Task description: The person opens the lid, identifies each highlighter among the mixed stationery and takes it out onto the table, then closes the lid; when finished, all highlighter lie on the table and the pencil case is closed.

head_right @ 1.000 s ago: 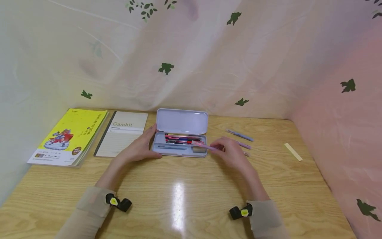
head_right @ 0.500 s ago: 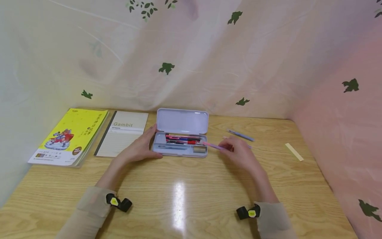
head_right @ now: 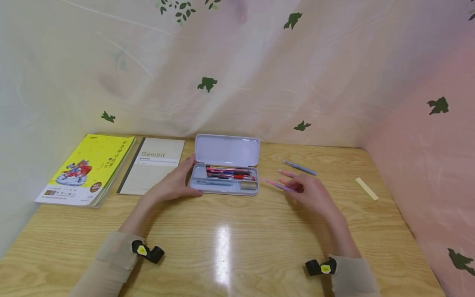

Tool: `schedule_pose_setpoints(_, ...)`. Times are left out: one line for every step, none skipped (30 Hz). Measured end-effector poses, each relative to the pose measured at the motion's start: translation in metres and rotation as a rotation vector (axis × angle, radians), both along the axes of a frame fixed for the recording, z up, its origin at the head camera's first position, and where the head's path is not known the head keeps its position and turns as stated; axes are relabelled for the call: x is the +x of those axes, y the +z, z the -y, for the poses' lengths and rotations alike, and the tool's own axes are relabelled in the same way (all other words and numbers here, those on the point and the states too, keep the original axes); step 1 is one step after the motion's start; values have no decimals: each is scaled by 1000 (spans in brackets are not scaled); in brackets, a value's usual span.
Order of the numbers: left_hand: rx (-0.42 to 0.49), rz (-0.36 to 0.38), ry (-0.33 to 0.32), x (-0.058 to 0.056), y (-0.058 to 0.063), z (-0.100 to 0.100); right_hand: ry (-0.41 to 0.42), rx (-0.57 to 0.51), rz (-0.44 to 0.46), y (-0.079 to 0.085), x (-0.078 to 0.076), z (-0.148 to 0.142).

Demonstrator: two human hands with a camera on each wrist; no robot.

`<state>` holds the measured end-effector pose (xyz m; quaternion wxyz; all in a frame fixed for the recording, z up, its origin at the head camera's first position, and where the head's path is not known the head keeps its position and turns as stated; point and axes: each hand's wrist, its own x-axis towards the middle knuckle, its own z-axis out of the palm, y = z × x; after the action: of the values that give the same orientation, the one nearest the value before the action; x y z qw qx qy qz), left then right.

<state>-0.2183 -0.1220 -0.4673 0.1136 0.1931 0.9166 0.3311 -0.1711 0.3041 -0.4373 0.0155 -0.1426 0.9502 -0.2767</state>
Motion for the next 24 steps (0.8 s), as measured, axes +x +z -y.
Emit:
schedule_pose_setpoints(0, -2, -1, 0, 0, 0, -2, 2, 5, 0, 0, -1)
schedule_pose_setpoints(1, -3, -2, 0, 0, 0, -3, 3, 8, 1, 1, -2)
schedule_pose_setpoints(1, -4, -2, 0, 0, 0, -4, 5, 11, 2, 1, -3)
schedule_pose_setpoints(2, -5, -2, 0, 0, 0, -5, 6, 15, 2, 1, -4)
schedule_pose_setpoints(3, -5, -3, 0, 0, 0, -6, 6, 21, 3, 1, -5)
schedule_pose_setpoints(2, -6, -3, 0, 0, 0, -8, 8, 28, 3, 1, -5)
schedule_pose_setpoints(3, -6, -3, 0, 0, 0, -11, 11, 33, 4, 2, -6)
schedule_pose_setpoints(3, -6, -3, 0, 0, 0, -15, 13, 40, 4, 2, -6)
schedule_pose_setpoints(3, -7, -3, 0, -1, 0, -20, 18, 47, 5, 2, -7)
schedule_pose_setpoints(3, -6, -2, 0, 0, 0, -22, 21, 50, 5, 2, -7)
schedule_pose_setpoints(1, -7, -2, 0, -1, 1, -24, 25, 51, 5, 2, -8)
schedule_pose_setpoints(1, -7, -1, 0, -1, 1, -29, 31, 53, 4, 2, -8)
schedule_pose_setpoints(0, -6, 0, 0, 0, 1, -33, 36, 56, 4, 2, -9)
schedule_pose_setpoints(-1, -6, 0, 1, 0, 1, -39, 41, 58, 3, 2, -10)
schedule_pose_setpoints(-2, -5, 2, 1, 0, 1, -43, 48, 58, 3, 2, -12)
schedule_pose_setpoints(-3, -3, 3, 1, 0, 1, -49, 50, 60, 2, 3, -13)
schedule_pose_setpoints(-3, -3, 2, 1, 0, 1, -56, 57, 63, 1, 3, -15)
schedule_pose_setpoints(-2, -2, 1, 1, 0, 1, -64, 61, 66, 1, 3, -16)
schedule_pose_setpoints(-2, -2, 0, 1, 0, 0, -69, 64, 66, 1, 4, -18)
schedule_pose_setpoints(-1, -3, 0, 1, 0, 0, -72, 68, 62, 2, 4, -19)
schedule_pose_setpoints(-3, -4, -1, 0, -1, 0, -74, 72, 60, 2, 4, -19)
schedule_pose_setpoints(-2, -3, 0, 1, -1, 0, -75, 75, 56, 3, 4, -20)
schedule_pose_setpoints(-3, -6, -1, 0, -1, 1, -75, 79, 50, 3, 3, -20)
schedule_pose_setpoints(-3, -6, -2, 0, -1, 1, -76, 80, 46, 4, 3, -20)
